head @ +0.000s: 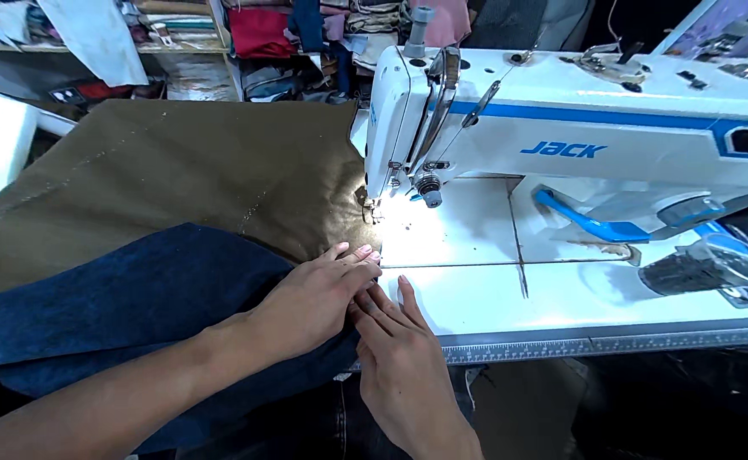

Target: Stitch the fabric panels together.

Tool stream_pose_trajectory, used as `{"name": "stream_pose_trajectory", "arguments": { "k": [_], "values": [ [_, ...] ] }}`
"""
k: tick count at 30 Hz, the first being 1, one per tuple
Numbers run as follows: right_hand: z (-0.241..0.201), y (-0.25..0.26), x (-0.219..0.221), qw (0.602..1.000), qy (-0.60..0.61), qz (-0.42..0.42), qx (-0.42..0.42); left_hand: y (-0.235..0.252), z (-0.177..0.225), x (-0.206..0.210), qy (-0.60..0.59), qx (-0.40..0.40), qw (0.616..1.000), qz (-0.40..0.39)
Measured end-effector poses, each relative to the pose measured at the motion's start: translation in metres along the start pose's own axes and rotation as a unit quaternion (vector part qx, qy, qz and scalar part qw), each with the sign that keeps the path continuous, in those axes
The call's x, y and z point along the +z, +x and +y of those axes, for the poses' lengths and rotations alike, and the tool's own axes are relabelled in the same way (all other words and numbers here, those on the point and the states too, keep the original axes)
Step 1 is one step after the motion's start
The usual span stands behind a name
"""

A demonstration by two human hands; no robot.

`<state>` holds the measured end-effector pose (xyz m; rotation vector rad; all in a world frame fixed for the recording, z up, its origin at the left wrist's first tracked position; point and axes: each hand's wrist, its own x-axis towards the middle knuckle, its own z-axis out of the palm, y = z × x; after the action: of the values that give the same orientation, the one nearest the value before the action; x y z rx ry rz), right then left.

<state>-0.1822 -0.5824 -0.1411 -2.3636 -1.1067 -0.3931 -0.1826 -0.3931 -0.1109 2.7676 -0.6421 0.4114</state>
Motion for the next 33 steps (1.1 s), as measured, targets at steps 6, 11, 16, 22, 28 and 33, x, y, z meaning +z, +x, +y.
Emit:
{"name": "stream_pose_trajectory", "arguments": {
  "k": [6,11,16,22,28,33],
  "values": [
    [0.005,0.006,0.000,1.000,0.000,-0.001,0.001,0.004,-0.002,-0.001,0.012,-0.006,1.000,-0.023],
    [0.008,0.009,0.000,1.000,0.003,-0.003,0.004,0.008,-0.004,0.001,0.029,0.001,0.999,-0.025],
    [0.010,0.013,-0.001,1.000,-0.004,-0.004,0.004,0.012,-0.005,0.001,0.032,-0.008,0.999,-0.026],
    [0.013,0.013,0.003,1.000,0.003,0.010,0.008,0.018,-0.004,-0.002,0.034,-0.033,0.998,-0.047],
    [0.001,-0.008,0.016,0.989,0.031,0.007,-0.144,0.033,0.000,-0.035,-0.004,-0.131,0.973,-0.190],
    [-0.002,-0.012,0.031,0.984,0.019,0.093,-0.150,-0.001,0.015,-0.044,0.225,-0.083,0.970,-0.026]
  ]
}}
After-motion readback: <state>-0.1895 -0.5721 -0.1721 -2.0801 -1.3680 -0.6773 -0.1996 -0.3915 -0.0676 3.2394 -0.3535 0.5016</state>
